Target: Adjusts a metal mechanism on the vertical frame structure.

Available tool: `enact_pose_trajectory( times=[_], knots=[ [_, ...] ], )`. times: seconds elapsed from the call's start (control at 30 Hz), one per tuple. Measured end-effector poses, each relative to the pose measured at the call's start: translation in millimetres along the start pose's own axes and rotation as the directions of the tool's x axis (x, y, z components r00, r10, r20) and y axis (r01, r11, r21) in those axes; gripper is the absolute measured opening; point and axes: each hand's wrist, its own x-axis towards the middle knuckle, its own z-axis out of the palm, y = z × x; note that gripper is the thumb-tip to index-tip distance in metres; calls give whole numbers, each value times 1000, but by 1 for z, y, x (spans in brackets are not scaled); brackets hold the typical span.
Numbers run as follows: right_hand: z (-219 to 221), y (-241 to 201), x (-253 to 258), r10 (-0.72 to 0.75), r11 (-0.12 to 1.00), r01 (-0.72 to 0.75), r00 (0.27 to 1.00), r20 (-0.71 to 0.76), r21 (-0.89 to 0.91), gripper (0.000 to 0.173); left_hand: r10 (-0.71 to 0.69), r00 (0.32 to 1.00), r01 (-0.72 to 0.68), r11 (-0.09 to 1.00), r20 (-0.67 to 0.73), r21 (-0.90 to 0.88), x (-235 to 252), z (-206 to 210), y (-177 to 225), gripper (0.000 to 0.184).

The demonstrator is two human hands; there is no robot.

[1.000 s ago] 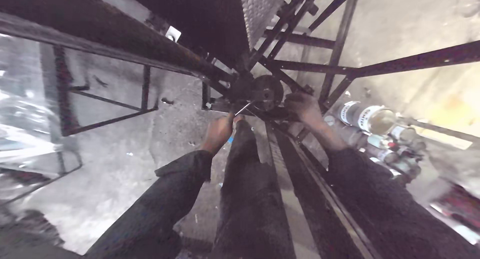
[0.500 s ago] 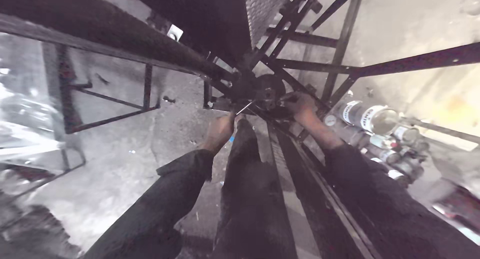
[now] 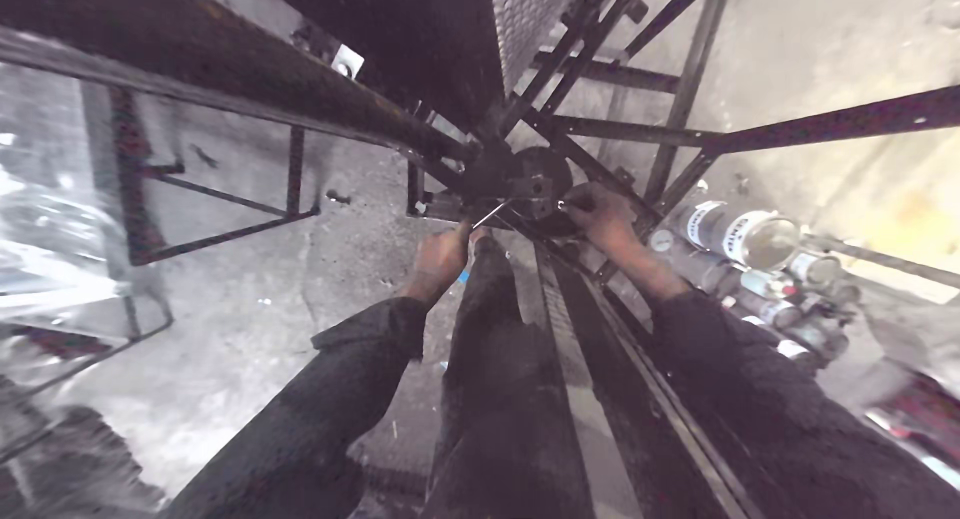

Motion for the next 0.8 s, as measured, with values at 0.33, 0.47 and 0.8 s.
enact_pose_trajectory(
  times=[0.33,0.47,0.8],
  knots=[
    [2,3,-1,24,1000,-24,1000,9,-7,23,3,1000,-3,1000,-14,30,-1,0,0,24],
    [3,2,1,40,998,-39,999,23,-58,24,10,1000,-9,1000,-27,19,-1,-1,0,24],
    [4,4,4,13,993,-7,999,45,-118,21,16,998,-15,1000,-54,12,1,2,-3,23]
  ],
)
